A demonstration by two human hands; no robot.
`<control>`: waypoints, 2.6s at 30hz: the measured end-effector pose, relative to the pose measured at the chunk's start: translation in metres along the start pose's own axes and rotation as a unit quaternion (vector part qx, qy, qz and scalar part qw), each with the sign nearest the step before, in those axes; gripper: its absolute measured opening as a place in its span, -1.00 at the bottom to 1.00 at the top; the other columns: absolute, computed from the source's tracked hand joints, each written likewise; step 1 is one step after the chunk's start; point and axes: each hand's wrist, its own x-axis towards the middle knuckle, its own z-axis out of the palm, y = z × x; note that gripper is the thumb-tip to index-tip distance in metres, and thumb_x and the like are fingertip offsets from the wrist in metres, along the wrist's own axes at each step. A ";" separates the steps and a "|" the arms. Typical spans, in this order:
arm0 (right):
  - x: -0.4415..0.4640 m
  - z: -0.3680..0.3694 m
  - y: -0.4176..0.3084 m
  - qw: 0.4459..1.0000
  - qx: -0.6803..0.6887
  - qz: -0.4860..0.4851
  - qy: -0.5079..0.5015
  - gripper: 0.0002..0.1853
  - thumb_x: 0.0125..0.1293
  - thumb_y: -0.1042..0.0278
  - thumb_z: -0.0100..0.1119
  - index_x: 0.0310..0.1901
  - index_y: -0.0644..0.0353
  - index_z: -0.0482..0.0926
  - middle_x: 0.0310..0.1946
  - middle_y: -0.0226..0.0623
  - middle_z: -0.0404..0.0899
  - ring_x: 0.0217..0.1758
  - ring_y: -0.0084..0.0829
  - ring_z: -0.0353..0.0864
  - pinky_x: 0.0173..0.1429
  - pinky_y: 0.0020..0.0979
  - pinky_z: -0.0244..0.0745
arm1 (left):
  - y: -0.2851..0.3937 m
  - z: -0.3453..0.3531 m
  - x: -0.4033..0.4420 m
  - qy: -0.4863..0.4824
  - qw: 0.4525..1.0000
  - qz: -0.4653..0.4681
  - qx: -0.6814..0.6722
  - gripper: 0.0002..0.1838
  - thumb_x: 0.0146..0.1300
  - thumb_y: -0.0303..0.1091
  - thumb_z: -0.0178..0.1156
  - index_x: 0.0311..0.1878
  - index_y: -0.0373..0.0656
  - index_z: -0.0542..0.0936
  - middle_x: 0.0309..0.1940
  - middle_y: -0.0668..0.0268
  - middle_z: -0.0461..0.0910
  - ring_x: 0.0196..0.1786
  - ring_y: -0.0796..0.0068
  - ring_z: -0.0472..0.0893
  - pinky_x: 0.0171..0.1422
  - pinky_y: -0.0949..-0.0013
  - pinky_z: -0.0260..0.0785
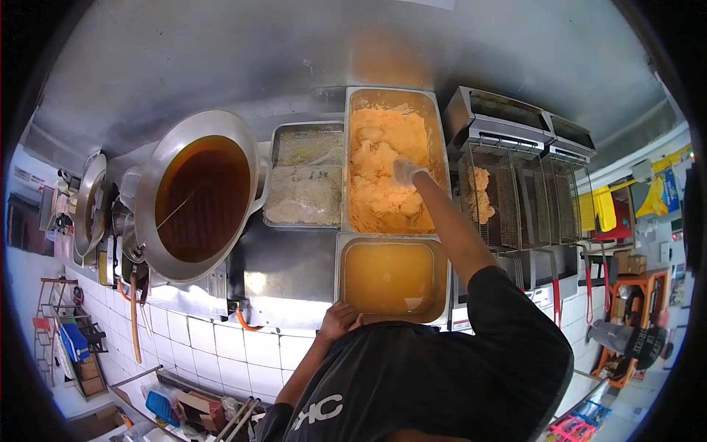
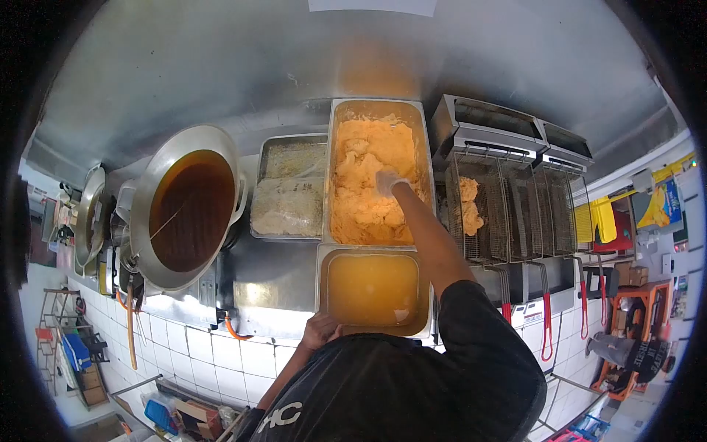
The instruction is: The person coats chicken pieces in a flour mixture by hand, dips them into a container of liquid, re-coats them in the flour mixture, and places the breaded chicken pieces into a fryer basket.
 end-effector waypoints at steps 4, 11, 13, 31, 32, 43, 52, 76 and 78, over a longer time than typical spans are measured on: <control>-0.013 0.001 0.001 0.998 -0.050 -0.019 0.019 -0.72 0.54 0.37 0.05 0.09 0.39 0.58 0.10 0.02 0.65 0.12 -0.08 0.69 0.09 -0.17 0.64 | -0.002 0.002 -0.001 0.006 1.000 0.011 -0.004 -0.79 0.18 -0.49 0.40 -0.49 -0.13 0.55 -0.54 0.29 0.49 -0.45 0.26 0.57 -0.35 0.21 0.39; 0.028 0.062 0.065 0.945 0.213 0.021 0.248 -0.70 0.53 0.22 0.07 0.05 0.24 0.65 -0.12 -0.05 0.71 -0.10 -0.11 0.72 -0.12 -0.19 0.67 | 0.000 0.000 -0.001 -0.006 1.000 0.002 -0.004 -0.77 0.16 -0.50 0.41 -0.52 -0.13 0.54 -0.55 0.29 0.49 -0.46 0.25 0.56 -0.35 0.20 0.39; 0.012 0.054 0.059 0.915 0.190 -0.040 0.353 -0.74 0.46 0.23 0.11 -0.05 0.24 0.65 -0.13 -0.06 0.70 -0.14 -0.08 0.70 -0.14 -0.16 0.65 | -0.002 -0.002 -0.004 -0.020 1.000 0.007 -0.008 -0.77 0.16 -0.50 0.41 -0.52 -0.14 0.54 -0.55 0.29 0.49 -0.46 0.25 0.56 -0.35 0.20 0.39; -0.281 -0.049 0.114 0.832 0.423 -0.118 0.338 -0.42 0.20 -0.09 0.52 0.06 0.21 0.65 -0.22 -0.18 0.67 -0.15 -0.35 0.67 -0.10 -0.38 0.61 | 0.002 0.001 0.001 -0.023 1.000 -0.006 0.007 -0.80 0.18 -0.48 0.39 -0.52 -0.12 0.59 -0.53 0.30 0.56 -0.45 0.24 0.58 -0.33 0.19 0.39; -0.298 -0.051 0.121 0.826 0.438 -0.124 0.332 -0.37 0.19 -0.15 0.53 0.09 0.20 0.64 -0.21 -0.20 0.68 -0.15 -0.39 0.66 -0.09 -0.43 0.61 | 0.002 0.001 0.001 -0.020 1.000 -0.003 0.005 -0.79 0.18 -0.48 0.39 -0.53 -0.12 0.58 -0.54 0.29 0.54 -0.46 0.24 0.56 -0.34 0.18 0.38; -0.304 0.066 0.179 0.967 0.194 0.034 0.163 -0.57 0.33 0.01 0.40 0.01 0.21 0.65 -0.11 -0.07 0.69 0.00 -0.16 0.69 0.13 -0.18 0.57 | -0.001 0.004 -0.002 -0.015 1.000 -0.006 0.010 -0.78 0.18 -0.47 0.40 -0.53 -0.14 0.57 -0.55 0.28 0.54 -0.47 0.23 0.56 -0.34 0.18 0.36; -0.217 0.000 0.086 0.908 0.230 -0.052 0.347 -0.76 0.41 0.28 0.23 -0.04 0.27 0.68 -0.12 0.01 0.72 -0.04 -0.09 0.73 0.09 -0.20 0.60 | 0.002 -0.002 -0.001 -0.032 0.999 -0.013 0.020 -0.82 0.18 -0.47 0.41 -0.49 -0.14 0.60 -0.50 0.29 0.59 -0.44 0.23 0.59 -0.31 0.19 0.41; -0.037 0.125 0.040 0.954 -0.268 -0.021 0.130 -0.75 0.46 0.32 0.16 -0.40 0.19 0.65 -0.47 -0.26 0.57 -0.37 -0.35 0.61 -0.26 -0.26 0.52 | -0.004 0.000 -0.005 -0.020 1.000 0.003 -0.002 -0.89 0.13 -0.48 0.43 -0.42 -0.14 0.66 -0.44 0.28 0.62 -0.39 0.26 0.63 -0.31 0.23 0.43; -0.049 0.100 0.054 0.951 -0.257 -0.007 0.172 -0.77 0.46 0.34 0.15 -0.38 0.17 0.65 -0.43 -0.27 0.57 -0.32 -0.35 0.61 -0.23 -0.27 0.51 | -0.007 -0.001 -0.008 -0.035 0.999 0.003 0.010 -0.87 0.15 -0.47 0.43 -0.44 -0.15 0.63 -0.45 0.28 0.61 -0.40 0.27 0.62 -0.30 0.22 0.43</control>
